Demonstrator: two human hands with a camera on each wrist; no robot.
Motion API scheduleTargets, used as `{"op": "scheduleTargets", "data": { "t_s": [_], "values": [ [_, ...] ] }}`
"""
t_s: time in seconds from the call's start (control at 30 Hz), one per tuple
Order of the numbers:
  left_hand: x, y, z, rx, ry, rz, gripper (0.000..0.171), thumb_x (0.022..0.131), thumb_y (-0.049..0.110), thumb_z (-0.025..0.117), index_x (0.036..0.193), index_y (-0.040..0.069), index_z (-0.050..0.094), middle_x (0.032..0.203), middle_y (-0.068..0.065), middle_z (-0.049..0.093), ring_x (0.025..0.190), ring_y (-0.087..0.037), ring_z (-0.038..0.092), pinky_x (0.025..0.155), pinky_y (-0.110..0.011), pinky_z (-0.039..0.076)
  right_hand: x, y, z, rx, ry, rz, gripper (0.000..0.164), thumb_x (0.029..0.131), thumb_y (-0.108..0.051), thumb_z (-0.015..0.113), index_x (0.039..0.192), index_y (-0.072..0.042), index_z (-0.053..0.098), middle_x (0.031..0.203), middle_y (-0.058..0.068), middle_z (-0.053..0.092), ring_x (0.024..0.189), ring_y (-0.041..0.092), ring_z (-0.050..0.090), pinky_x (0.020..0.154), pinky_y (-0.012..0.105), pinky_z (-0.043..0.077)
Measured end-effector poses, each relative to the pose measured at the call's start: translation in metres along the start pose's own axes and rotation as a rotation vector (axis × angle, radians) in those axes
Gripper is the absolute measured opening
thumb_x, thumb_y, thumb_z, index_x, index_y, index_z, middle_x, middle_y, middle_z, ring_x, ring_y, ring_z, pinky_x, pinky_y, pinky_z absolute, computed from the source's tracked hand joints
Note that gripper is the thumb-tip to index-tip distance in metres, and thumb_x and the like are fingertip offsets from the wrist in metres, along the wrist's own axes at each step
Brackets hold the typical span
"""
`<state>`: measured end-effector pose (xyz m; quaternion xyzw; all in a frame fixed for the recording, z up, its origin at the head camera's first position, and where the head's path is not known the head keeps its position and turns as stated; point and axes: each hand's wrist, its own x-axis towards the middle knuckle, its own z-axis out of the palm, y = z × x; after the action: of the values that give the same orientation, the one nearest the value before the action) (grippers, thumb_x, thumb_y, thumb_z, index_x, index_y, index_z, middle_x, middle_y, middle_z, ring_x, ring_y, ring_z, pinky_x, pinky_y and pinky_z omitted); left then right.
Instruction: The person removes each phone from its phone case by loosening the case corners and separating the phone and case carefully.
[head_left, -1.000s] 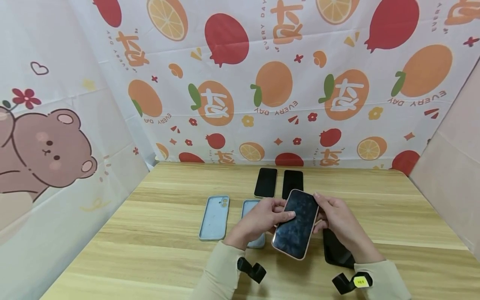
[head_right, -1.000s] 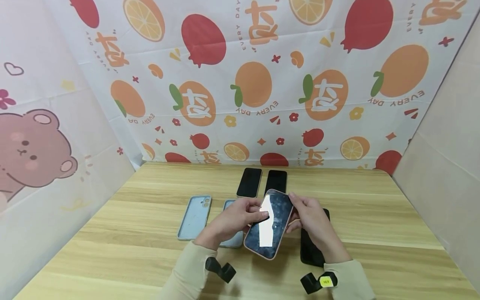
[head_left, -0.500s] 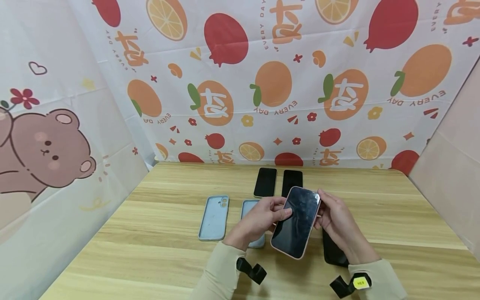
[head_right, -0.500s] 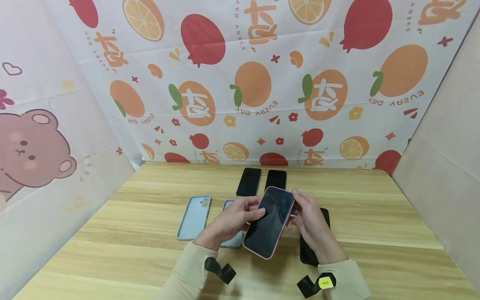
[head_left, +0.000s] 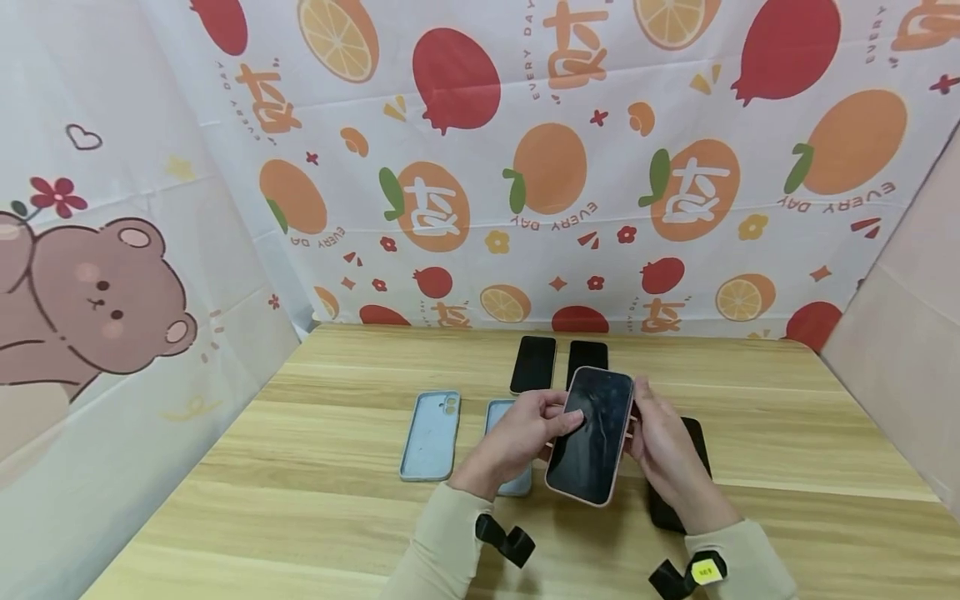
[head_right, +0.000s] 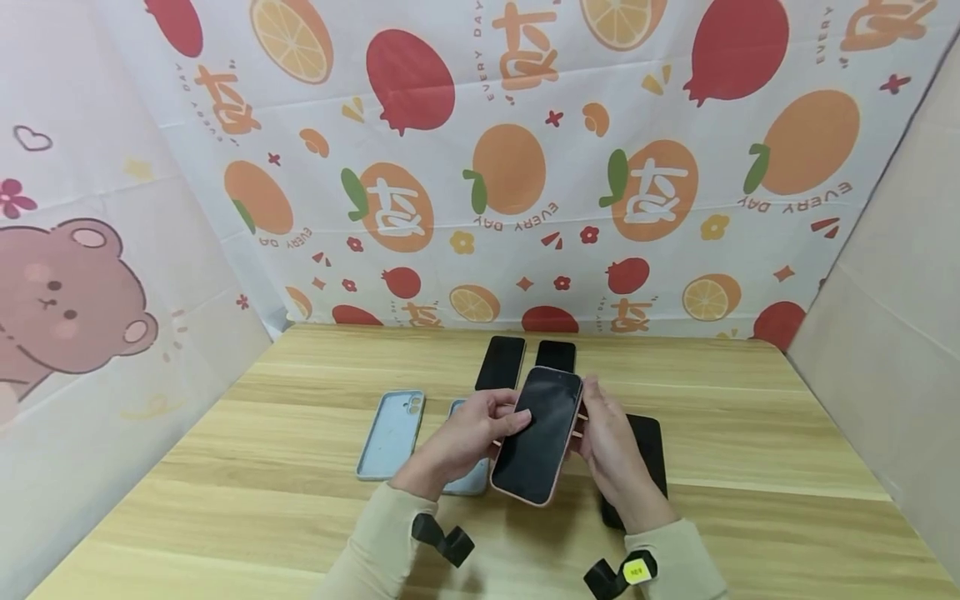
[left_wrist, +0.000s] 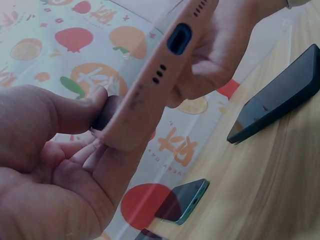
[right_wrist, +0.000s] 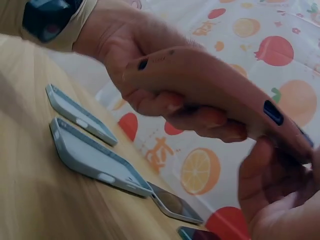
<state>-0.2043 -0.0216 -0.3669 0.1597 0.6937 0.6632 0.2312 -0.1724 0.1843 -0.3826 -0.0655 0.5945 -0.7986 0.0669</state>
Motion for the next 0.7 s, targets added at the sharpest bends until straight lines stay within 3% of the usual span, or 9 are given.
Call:
{"op": "scheduleTargets", "data": {
  "t_s": [0.13, 0.3, 0.47, 0.7],
  "values": [
    [0.001, 0.002, -0.002, 0.027, 0.1, -0.009, 0.03, 0.099, 0.025, 0.061, 0.123, 0.005, 0.061, 0.1, -0.009, 0.074, 0.079, -0.015, 0.069, 0.069, -0.036, 0.06, 0.001, -0.001, -0.002, -0.119, -0.09, 0.038, 0.065, 0.105, -0.051, 0.031, 0.144, 0.001, 0.038, 0.111, -0.003, 0.068, 0.097, 0.01, 0.068, 0.078, 0.03, 0.06],
    [0.001, 0.002, -0.005, -0.001, 0.192, 0.002, 0.033, 0.099, 0.025, 0.062, 0.124, 0.004, 0.059, 0.104, -0.011, 0.074, 0.079, -0.015, 0.069, 0.067, -0.032, 0.059, 0.0, -0.001, -0.005, -0.203, -0.24, 0.111, 0.062, 0.107, -0.042, 0.036, 0.141, 0.01, 0.041, 0.11, 0.003, 0.069, 0.095, 0.014, 0.069, 0.077, 0.032, 0.06],
    [0.0, 0.002, -0.01, -0.016, 0.256, 0.032, 0.036, 0.099, 0.027, 0.061, 0.126, 0.004, 0.057, 0.103, -0.011, 0.073, 0.077, -0.014, 0.07, 0.069, -0.033, 0.061, 0.001, -0.001, -0.006, -0.174, -0.368, 0.17, 0.053, 0.107, -0.034, 0.044, 0.139, 0.008, 0.045, 0.11, 0.01, 0.07, 0.093, 0.022, 0.07, 0.082, 0.039, 0.06],
    [0.001, 0.004, -0.015, 0.009, 0.25, 0.015, 0.041, 0.098, 0.025, 0.063, 0.132, 0.003, 0.055, 0.112, -0.013, 0.072, 0.086, -0.016, 0.07, 0.075, -0.037, 0.061, 0.0, -0.004, -0.008, -0.091, -0.484, 0.1, 0.051, 0.105, -0.01, 0.047, 0.144, 0.018, 0.03, 0.129, 0.011, 0.064, 0.112, 0.022, 0.068, 0.096, 0.039, 0.054]
  ]
}}
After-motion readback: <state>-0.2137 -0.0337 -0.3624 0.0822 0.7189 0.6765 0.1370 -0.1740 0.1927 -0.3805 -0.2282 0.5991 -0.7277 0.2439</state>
